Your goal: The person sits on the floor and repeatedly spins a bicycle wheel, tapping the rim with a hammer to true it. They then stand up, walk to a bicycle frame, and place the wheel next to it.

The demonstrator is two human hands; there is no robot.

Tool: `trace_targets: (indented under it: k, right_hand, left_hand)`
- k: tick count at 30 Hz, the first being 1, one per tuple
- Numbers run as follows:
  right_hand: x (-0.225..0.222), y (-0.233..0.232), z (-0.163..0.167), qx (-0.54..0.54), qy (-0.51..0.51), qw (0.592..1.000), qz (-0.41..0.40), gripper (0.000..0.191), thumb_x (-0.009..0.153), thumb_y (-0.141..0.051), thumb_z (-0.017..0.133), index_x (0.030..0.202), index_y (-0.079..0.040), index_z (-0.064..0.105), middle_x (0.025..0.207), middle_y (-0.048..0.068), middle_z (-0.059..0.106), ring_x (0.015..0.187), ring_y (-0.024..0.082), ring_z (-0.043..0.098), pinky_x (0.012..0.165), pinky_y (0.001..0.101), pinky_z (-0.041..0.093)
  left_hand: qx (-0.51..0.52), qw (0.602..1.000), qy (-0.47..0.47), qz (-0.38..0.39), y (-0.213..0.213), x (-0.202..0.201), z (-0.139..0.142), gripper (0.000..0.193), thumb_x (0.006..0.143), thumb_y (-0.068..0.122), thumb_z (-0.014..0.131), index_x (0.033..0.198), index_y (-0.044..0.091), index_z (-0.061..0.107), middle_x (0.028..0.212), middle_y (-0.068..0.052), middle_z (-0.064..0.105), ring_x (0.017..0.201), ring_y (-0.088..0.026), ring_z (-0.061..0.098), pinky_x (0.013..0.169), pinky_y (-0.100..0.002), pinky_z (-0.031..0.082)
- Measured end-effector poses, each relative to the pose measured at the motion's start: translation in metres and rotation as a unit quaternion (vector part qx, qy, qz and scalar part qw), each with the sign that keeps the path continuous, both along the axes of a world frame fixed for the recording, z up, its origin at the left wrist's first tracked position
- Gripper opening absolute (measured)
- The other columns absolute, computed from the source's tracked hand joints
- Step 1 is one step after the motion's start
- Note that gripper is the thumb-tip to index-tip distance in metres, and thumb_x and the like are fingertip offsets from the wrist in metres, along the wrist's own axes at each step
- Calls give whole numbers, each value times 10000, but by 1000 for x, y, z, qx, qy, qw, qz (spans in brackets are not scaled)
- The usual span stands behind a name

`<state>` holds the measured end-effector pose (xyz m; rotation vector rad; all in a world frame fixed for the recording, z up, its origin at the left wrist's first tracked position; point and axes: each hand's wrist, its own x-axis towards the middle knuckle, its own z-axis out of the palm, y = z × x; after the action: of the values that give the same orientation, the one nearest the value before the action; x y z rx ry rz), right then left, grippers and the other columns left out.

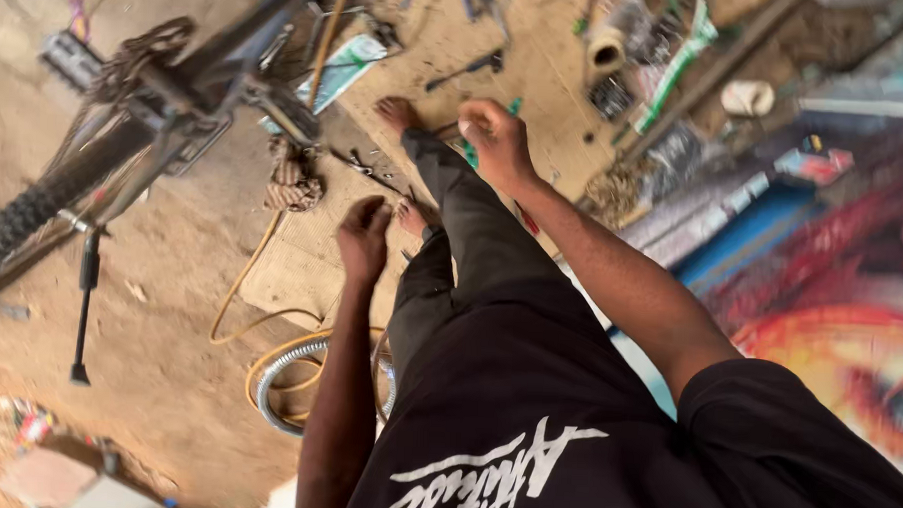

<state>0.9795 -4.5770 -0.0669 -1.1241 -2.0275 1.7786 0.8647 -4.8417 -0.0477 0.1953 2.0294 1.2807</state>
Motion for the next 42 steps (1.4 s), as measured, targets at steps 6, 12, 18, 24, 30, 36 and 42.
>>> trace_targets:
  k: [6, 12, 18, 24, 30, 36, 42]
  right_hand:
    - [127, -21, 44, 59, -88, 994, 17, 213, 969, -121, 695, 1144, 1, 704, 1063, 73, 738, 976, 151, 702, 882, 337, 563]
    - [181, -24, 33, -68, -124, 988, -68, 211, 951, -113, 689, 1130, -4, 707, 948, 59, 733, 764, 120, 668, 661, 287, 560]
    - [195, 5, -13, 55, -92, 994, 5, 173, 932, -101, 701, 1085, -22, 718, 948, 95, 756, 803, 202, 725, 733, 353, 579]
    - [233, -4, -68, 164, -109, 951, 238, 94, 933, -100, 648, 1010, -54, 674, 984, 156, 682, 908, 356, 674, 780, 486, 544]
    - [251, -21, -60, 115, 0, 906, 406, 291, 711, -179, 769, 948, -42, 668, 934, 128, 661, 916, 337, 664, 775, 464, 547]
    - [244, -18, 17, 117, 96, 926, 347, 182, 784, -80, 723, 965, -77, 701, 958, 85, 695, 932, 297, 670, 801, 435, 557]
    - [240, -28, 3, 23, 57, 951, 304, 106, 872, -140, 704, 967, -94, 702, 958, 72, 708, 915, 294, 692, 795, 453, 563]
  left_hand:
    - [-52, 993, -1, -102, -17, 39, -12, 388, 900, 264, 752, 1185, 5, 707, 949, -167, 760, 838, -226, 705, 768, -350, 557]
    - [-138, 963, 58, -224, -61, 83, -45, 370, 878, 352, 756, 1055, 27, 765, 961, -196, 766, 885, -323, 734, 787, -415, 562]
    - [-253, 789, 82, -554, -94, 117, -49, 557, 1010, 571, 560, 837, 72, 739, 775, -164, 747, 693, -285, 734, 624, -403, 570]
    - [-403, 783, -248, -403, -81, 189, -3, 839, 929, 758, 548, 836, -58, 720, 773, -232, 716, 650, -287, 694, 672, -438, 581]
    - [-392, 838, -199, -325, -54, 219, 29, 770, 899, 684, 548, 822, -60, 731, 733, -303, 683, 689, -357, 669, 703, -483, 509]
    - [-401, 839, -183, -320, -82, 226, 79, 633, 897, 593, 591, 775, -17, 710, 688, -287, 666, 634, -399, 637, 607, -513, 480]
    - [-244, 856, 57, -453, -97, 231, 26, 498, 868, 513, 684, 740, 32, 685, 660, -241, 656, 576, -437, 601, 493, -556, 444]
